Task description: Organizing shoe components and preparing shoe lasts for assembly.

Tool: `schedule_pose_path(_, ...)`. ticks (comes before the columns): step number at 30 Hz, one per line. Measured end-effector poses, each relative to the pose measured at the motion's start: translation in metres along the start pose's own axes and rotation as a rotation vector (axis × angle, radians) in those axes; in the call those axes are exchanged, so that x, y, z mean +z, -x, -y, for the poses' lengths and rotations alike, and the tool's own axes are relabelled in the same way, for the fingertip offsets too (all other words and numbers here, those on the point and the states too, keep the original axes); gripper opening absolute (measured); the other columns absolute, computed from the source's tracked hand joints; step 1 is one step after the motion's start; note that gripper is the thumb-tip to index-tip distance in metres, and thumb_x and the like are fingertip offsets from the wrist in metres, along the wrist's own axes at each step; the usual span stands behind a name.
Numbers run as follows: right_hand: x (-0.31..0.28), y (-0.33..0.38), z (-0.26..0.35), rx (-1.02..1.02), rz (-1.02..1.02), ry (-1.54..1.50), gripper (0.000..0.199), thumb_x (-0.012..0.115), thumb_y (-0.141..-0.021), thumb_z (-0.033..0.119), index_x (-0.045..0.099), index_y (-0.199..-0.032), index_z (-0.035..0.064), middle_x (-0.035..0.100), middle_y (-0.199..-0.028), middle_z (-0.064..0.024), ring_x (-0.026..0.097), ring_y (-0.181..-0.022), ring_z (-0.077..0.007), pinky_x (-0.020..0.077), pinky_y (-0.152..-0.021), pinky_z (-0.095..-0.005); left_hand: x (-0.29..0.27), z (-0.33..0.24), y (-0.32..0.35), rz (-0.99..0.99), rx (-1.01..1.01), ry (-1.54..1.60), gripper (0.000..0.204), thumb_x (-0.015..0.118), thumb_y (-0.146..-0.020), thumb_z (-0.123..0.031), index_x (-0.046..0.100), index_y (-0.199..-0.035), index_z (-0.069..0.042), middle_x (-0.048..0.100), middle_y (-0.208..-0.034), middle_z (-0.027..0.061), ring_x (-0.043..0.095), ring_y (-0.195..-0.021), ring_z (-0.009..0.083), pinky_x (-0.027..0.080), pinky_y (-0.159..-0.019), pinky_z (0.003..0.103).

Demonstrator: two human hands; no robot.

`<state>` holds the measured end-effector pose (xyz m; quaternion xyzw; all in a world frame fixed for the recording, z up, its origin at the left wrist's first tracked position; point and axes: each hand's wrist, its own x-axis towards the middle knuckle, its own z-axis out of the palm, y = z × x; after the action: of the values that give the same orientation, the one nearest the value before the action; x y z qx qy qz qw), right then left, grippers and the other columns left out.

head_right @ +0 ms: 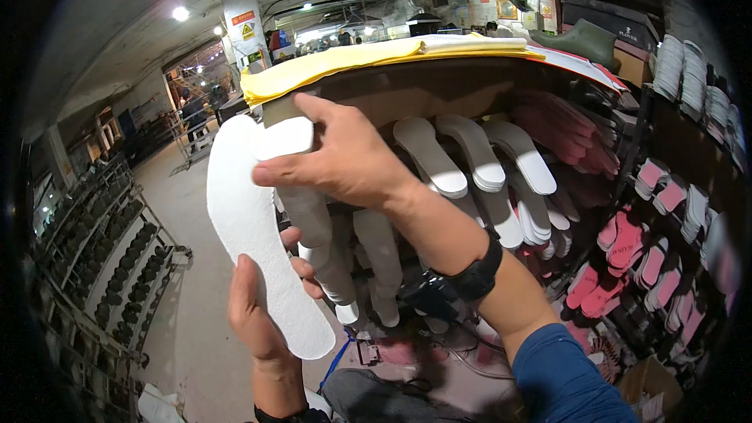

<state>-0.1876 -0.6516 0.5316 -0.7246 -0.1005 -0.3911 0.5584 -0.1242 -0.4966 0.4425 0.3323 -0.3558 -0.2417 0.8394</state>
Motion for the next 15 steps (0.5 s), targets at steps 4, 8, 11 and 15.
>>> schedule_pose_path(4, 0.019, -0.013, -0.012, -0.185, -0.120, 0.230, 0.076, 0.084, -0.063, 0.041, 0.055, -0.111, -0.0092, 0.065, -0.097, -0.0173, 0.062, -0.089, -0.0186, 0.0492, -0.077, -0.0289, -0.012, 0.005, 0.005, -0.006, -0.006, 0.080, 0.053, 0.031, -0.097, -0.033, 0.036, -0.126, 0.011, 0.054, -0.111, 0.0293, 0.063, -0.067, 0.0273, 0.054, -0.054, 0.035)
schedule_pose_path(8, 0.020, -0.007, -0.016, -0.138, -0.214, 0.540, 0.069, 0.084, -0.068, 0.026, 0.053, -0.117, -0.0106, 0.064, -0.090, -0.0058, 0.060, -0.083, -0.0081, 0.0495, -0.067, -0.0212, -0.012, 0.002, 0.012, -0.072, 0.015, 0.010, 0.052, 0.032, -0.097, -0.034, 0.041, -0.122, 0.011, 0.057, -0.106, 0.0271, 0.061, -0.063, 0.0248, 0.053, -0.053, 0.033)
schedule_pose_path(11, 0.017, -0.014, -0.030, -0.291, -0.227, 0.474, 0.064, 0.084, -0.069, 0.029, 0.058, -0.112, -0.0094, 0.065, -0.090, -0.0066, 0.061, -0.082, -0.0086, 0.0494, -0.068, -0.0218, -0.014, 0.001, 0.014, -0.089, -0.005, -0.010, 0.051, 0.033, -0.096, -0.033, 0.044, -0.120, 0.010, 0.058, -0.103, 0.0250, 0.060, -0.061, 0.0224, 0.052, -0.052, 0.032)
schedule_pose_path(15, 0.018, -0.022, -0.024, -0.252, -0.253, 0.531, 0.055, 0.083, -0.069, 0.031, 0.065, -0.105, -0.0059, 0.067, -0.092, -0.0094, 0.062, -0.081, -0.0109, 0.0501, -0.071, -0.0255, -0.014, 0.000, 0.017, -0.108, 0.010, -0.019, 0.050, 0.032, -0.096, -0.033, 0.043, -0.120, 0.010, 0.058, -0.105, 0.0260, 0.060, -0.062, 0.0232, 0.052, -0.052, 0.032)
